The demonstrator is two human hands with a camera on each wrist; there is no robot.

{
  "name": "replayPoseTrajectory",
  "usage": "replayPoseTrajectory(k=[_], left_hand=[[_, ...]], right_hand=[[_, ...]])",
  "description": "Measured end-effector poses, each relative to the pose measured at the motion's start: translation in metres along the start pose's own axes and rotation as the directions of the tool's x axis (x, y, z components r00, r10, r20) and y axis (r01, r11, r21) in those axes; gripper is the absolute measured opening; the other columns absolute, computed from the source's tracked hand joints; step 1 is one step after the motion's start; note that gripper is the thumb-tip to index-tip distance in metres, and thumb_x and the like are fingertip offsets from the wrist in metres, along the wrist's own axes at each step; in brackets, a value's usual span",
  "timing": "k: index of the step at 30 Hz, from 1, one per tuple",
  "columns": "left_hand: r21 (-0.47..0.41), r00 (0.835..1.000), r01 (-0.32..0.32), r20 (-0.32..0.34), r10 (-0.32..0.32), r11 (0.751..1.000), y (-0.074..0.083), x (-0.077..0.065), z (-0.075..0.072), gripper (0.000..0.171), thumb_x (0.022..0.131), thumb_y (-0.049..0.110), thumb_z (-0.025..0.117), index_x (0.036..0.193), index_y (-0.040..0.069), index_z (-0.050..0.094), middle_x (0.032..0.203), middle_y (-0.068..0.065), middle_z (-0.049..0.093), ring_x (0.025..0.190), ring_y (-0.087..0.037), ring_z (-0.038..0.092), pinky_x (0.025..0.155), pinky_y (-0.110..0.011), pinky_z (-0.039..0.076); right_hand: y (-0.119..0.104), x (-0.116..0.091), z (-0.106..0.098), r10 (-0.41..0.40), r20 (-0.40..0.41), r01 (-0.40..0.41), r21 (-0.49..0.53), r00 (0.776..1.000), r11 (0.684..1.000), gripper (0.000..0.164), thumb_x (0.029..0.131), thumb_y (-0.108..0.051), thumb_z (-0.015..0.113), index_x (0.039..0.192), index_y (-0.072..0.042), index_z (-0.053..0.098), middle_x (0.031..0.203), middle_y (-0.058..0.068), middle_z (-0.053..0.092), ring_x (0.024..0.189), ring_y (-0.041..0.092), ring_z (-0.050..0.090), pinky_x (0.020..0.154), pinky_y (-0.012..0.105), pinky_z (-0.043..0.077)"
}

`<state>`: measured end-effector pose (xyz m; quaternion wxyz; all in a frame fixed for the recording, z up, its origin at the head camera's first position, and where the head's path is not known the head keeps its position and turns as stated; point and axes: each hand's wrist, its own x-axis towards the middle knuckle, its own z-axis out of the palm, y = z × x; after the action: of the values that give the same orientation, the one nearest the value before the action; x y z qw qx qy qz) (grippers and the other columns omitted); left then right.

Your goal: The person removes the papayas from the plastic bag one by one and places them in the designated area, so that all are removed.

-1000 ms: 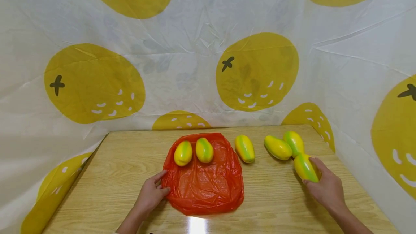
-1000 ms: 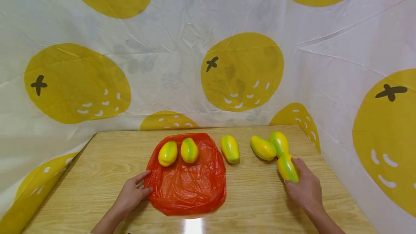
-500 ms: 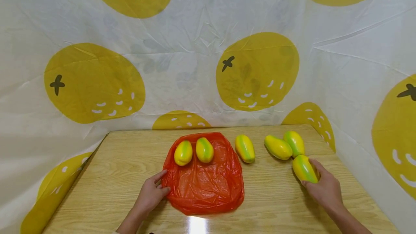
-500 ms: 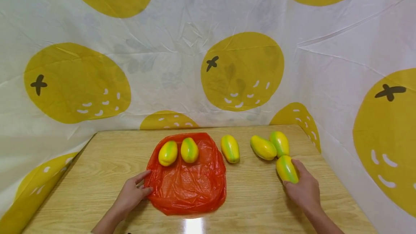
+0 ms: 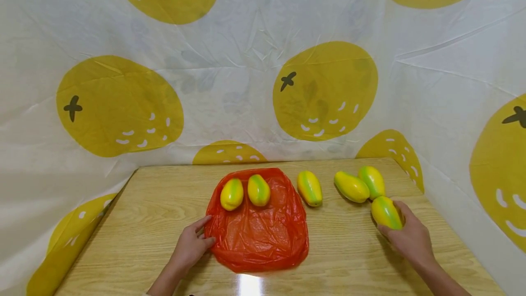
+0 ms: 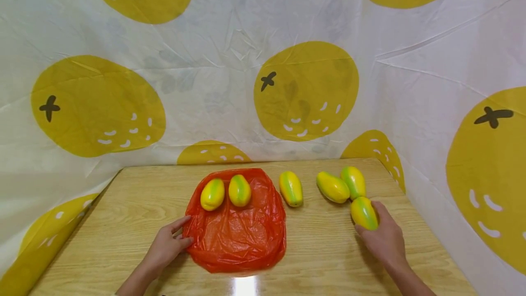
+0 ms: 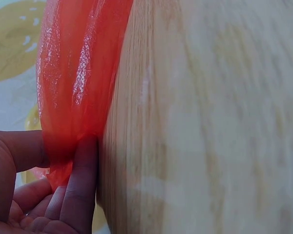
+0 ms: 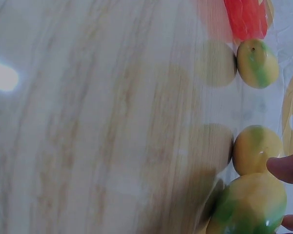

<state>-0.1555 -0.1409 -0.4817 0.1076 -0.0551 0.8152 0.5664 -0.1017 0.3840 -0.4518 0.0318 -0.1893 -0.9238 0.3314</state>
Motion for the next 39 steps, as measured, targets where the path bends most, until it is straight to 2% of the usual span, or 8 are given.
replayPoseTrajectory(k=[5, 8, 13, 18, 28, 33, 39], left_hand=[[-0.004, 1.000, -0.007, 0.001, 0.007, 1.000, -0.001, 0.000, -0.001, 0.069, 0.089, -0.006, 0.069, 0.154, 0.000, 0.047, 0.160, -0.036, 0.036, 0.134, -0.042, 0.059, 0.080, -0.032, 0.064], [-0.001, 1.000, -0.002, -0.006, 0.002, 1.000, -0.001, 0.000, -0.001, 0.068, 0.089, -0.006, 0.069, 0.154, 0.001, 0.048, 0.160, -0.035, 0.037, 0.134, -0.042, 0.059, 0.080, -0.032, 0.064], [0.005, 1.000, 0.000, -0.008, 0.000, 1.000, -0.001, 0.000, -0.001, 0.068, 0.089, -0.006, 0.069, 0.154, 0.001, 0.048, 0.160, -0.035, 0.037, 0.135, -0.042, 0.059, 0.082, -0.033, 0.064], [0.002, 1.000, 0.004, -0.008, -0.004, 1.000, -0.002, 0.000, -0.001, 0.068, 0.089, -0.007, 0.069, 0.154, 0.002, 0.049, 0.160, -0.035, 0.038, 0.132, -0.039, 0.061, 0.080, -0.032, 0.064], [-0.001, 1.000, -0.005, -0.007, 0.005, 1.000, -0.003, 0.000, 0.000, 0.068, 0.089, -0.005, 0.069, 0.154, 0.002, 0.048, 0.161, -0.033, 0.038, 0.133, -0.038, 0.060, 0.079, -0.030, 0.063], [-0.002, 1.000, -0.020, -0.010, 0.020, 1.000, -0.004, 0.001, 0.000, 0.069, 0.088, -0.005, 0.070, 0.153, 0.001, 0.049, 0.161, -0.033, 0.037, 0.128, -0.034, 0.064, 0.076, -0.029, 0.063], [-0.010, 1.000, -0.025, -0.012, 0.025, 1.000, -0.004, 0.000, 0.001, 0.069, 0.088, -0.005, 0.071, 0.153, 0.001, 0.049, 0.160, -0.034, 0.039, 0.128, -0.035, 0.064, 0.078, -0.030, 0.063]], right_hand=[[-0.001, 0.000, -0.002, -0.004, -0.006, 0.004, 0.011, 1.000, 1.000, 0.093, 0.092, -0.031, 0.075, 0.162, 0.001, 0.023, 0.159, 0.040, 0.032, 0.134, 0.058, 0.042, 0.102, 0.071, 0.039], [-0.002, 0.000, -0.001, -0.055, -0.053, 0.055, -0.012, 0.997, 0.998, 0.092, 0.091, -0.032, 0.077, 0.160, 0.001, 0.027, 0.157, 0.041, 0.035, 0.134, 0.062, 0.042, 0.102, 0.073, 0.040], [-0.005, 0.001, -0.001, -0.183, -0.171, 0.175, -0.058, 0.968, 0.983, 0.085, 0.090, -0.027, 0.079, 0.155, 0.004, 0.035, 0.155, 0.041, 0.038, 0.134, 0.065, 0.040, 0.103, 0.076, 0.037], [-0.013, 0.000, -0.002, -0.255, -0.213, 0.246, -0.069, 0.943, 0.967, 0.082, 0.090, -0.024, 0.080, 0.154, 0.004, 0.038, 0.159, 0.039, 0.034, 0.137, 0.064, 0.038, 0.105, 0.077, 0.035], [-0.046, -0.002, 0.004, -0.350, -0.244, 0.354, -0.027, 0.905, 0.935, 0.077, 0.090, -0.022, 0.079, 0.153, 0.003, 0.043, 0.163, 0.033, 0.035, 0.140, 0.063, 0.038, 0.104, 0.078, 0.035], [-0.064, -0.005, 0.012, -0.377, -0.206, 0.393, 0.043, 0.903, 0.919, 0.077, 0.090, -0.023, 0.081, 0.154, 0.001, 0.044, 0.162, 0.033, 0.036, 0.143, 0.061, 0.037, 0.108, 0.076, 0.035], [-0.081, -0.008, 0.024, -0.423, -0.181, 0.438, 0.055, 0.888, 0.897, 0.075, 0.089, -0.021, 0.083, 0.152, -0.001, 0.047, 0.161, 0.030, 0.040, 0.145, 0.055, 0.039, 0.108, 0.072, 0.039]])
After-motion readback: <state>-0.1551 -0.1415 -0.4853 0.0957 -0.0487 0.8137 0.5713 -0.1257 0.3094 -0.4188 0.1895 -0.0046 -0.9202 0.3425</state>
